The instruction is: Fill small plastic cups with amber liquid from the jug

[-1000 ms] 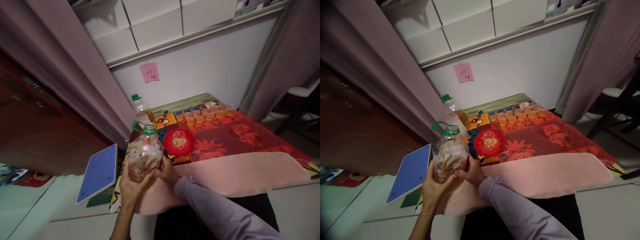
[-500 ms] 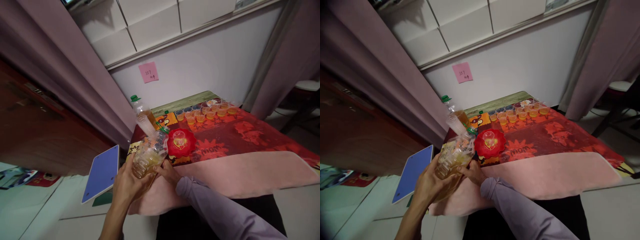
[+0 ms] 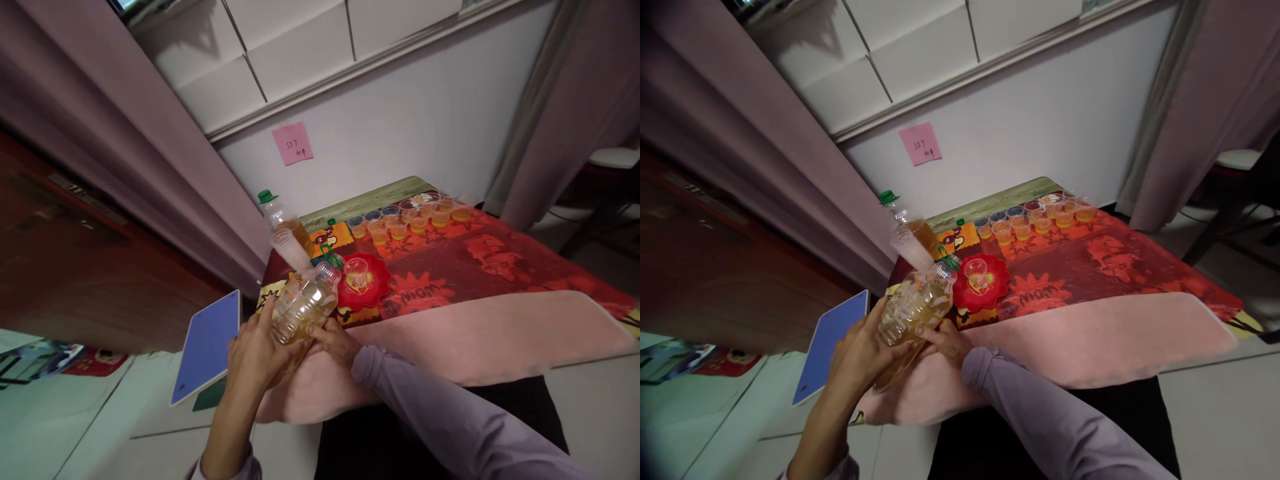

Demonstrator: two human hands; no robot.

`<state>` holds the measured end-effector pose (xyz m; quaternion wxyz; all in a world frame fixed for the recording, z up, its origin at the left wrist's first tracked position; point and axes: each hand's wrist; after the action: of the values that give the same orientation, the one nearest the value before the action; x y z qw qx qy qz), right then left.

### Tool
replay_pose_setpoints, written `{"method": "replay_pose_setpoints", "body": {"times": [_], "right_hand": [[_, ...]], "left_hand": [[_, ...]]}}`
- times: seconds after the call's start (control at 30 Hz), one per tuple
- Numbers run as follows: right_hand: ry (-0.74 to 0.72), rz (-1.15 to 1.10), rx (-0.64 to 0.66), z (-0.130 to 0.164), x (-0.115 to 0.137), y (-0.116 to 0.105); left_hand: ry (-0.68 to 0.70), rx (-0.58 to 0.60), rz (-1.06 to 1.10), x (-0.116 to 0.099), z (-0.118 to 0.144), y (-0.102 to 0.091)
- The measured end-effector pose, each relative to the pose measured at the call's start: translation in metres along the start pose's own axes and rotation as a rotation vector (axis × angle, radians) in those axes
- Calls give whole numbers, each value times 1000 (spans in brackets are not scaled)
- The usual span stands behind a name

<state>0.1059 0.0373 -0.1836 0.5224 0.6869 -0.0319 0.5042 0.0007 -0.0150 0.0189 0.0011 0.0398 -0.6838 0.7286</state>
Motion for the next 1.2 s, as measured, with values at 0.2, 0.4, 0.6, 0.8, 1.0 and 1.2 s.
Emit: {"method": "replay_pose_setpoints", "body": {"times": [0.2, 0.4, 0.6, 0.8, 1.0, 1.2], "right_hand": [[4, -95, 41, -1, 0, 0], [15, -143, 57, -5, -6, -2], [9, -167, 80, -4, -5, 0], [6, -188, 77, -5, -6, -2], [-6, -200, 86, -3, -3, 0], [-12, -210, 76, -2, 0, 3]], "left_hand": [[-7, 54, -59, -9, -4, -9], [-23, 94, -88, -16, -5, -15], [-31, 111, -122, -19, -6, -17], [-15, 114, -171, -22, -7, -20], [-12, 99, -174, -23, -11, -20], [-5, 91, -172, -26, -12, -22]]}}
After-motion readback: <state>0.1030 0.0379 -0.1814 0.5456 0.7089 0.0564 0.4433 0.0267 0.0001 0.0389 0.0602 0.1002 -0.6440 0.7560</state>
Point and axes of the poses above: each hand's wrist, its own z-axis away from the middle knuckle, its own y-axis out of the palm, x = y × z, and after that the axes turned 9 degrees about y, right-handed
